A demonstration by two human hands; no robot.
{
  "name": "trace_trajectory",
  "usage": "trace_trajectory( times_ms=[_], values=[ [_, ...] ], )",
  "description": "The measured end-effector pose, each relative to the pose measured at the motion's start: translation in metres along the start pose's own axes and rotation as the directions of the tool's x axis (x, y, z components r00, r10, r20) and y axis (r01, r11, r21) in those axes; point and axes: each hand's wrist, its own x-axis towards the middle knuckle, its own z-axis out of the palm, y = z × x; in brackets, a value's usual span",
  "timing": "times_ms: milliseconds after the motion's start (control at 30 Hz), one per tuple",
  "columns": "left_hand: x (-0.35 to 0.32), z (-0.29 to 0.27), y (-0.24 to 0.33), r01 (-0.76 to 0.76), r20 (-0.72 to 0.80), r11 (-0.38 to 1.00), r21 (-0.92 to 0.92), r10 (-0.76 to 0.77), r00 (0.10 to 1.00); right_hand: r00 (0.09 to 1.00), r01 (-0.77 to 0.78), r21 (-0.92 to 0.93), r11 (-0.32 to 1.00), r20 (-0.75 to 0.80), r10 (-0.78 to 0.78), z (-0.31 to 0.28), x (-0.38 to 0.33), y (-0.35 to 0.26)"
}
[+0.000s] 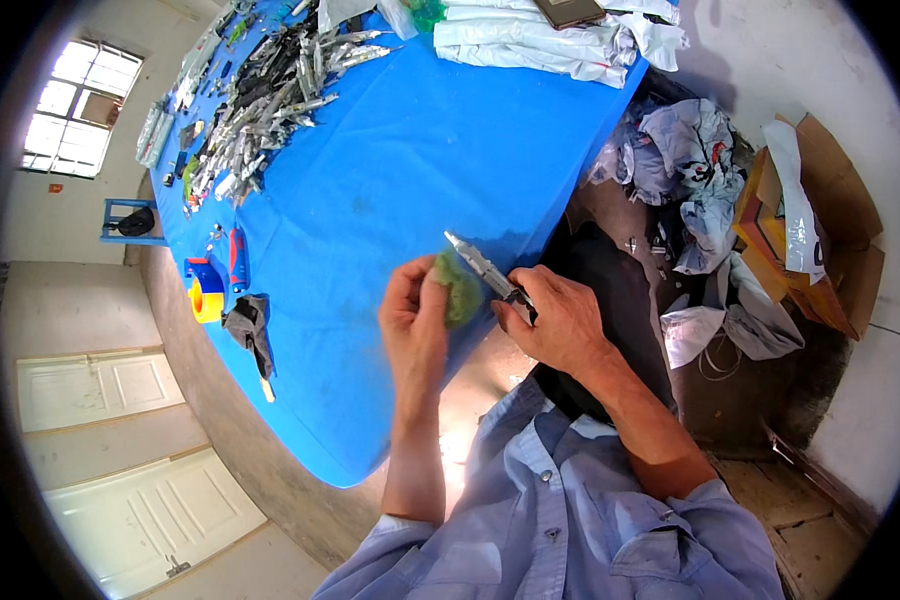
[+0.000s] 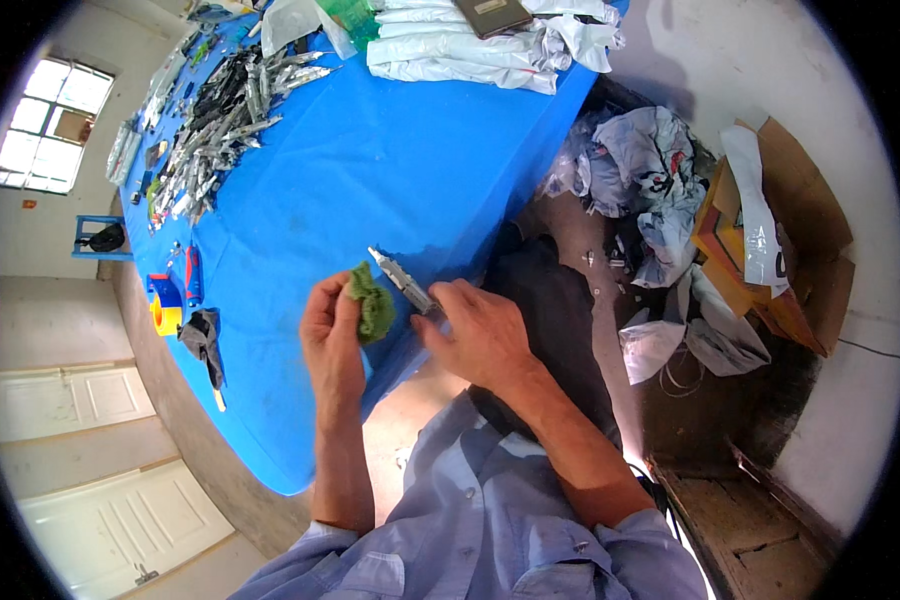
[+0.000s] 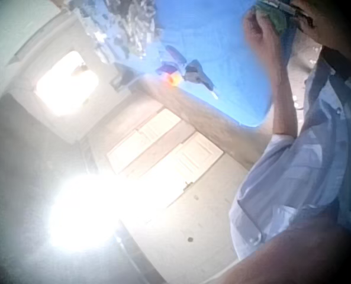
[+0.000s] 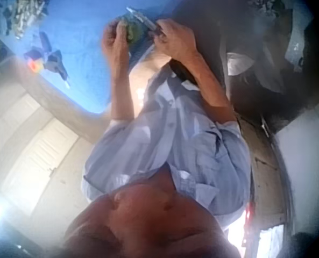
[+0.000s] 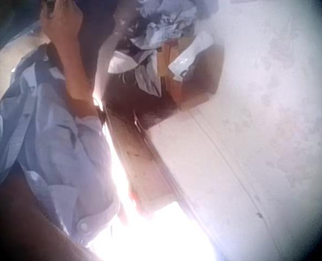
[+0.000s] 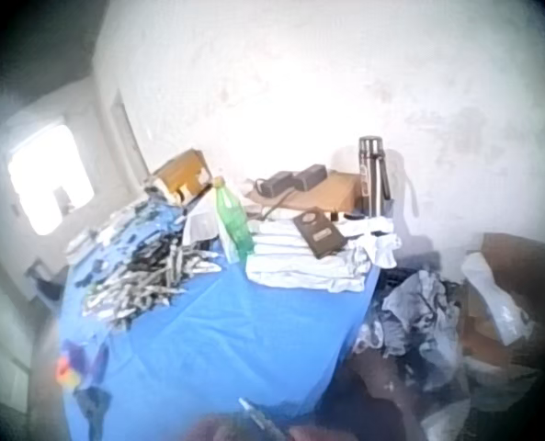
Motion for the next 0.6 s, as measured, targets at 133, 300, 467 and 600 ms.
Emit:
trace_trajectory(
  times_ms=[133, 300, 467, 600],
  values=[
    [0.001, 0.028, -0.012, -0.277, 0.054, 0.903, 0.329, 0.275, 0.960, 1.000, -0.001, -0.023, 1.000, -0.019, 0.000, 0.002, -0.002, 0.004],
    [0.003, 0.027, -0.020, -0.500, 0.174, 0.556, 0.664, 0.535, 0.827, 1.000, 0.007, -0.040, 0.999, -0.004, -0.008, 0.002, -0.003, 0.004],
    [-0.002, 0.025, -0.012, -0.527, 0.194, 0.517, 0.674, 0.565, 0.802, 1.000, -0.002, -0.039, 0.999, 0.017, 0.002, 0.002, -0.003, 0.005],
    [-0.005, 0.021, -0.016, -0.537, 0.282, 0.459, 0.708, 0.513, 0.811, 1.000, 0.016, -0.030, 0.999, -0.019, -0.016, 0.003, -0.008, 0.009]
  ],
)
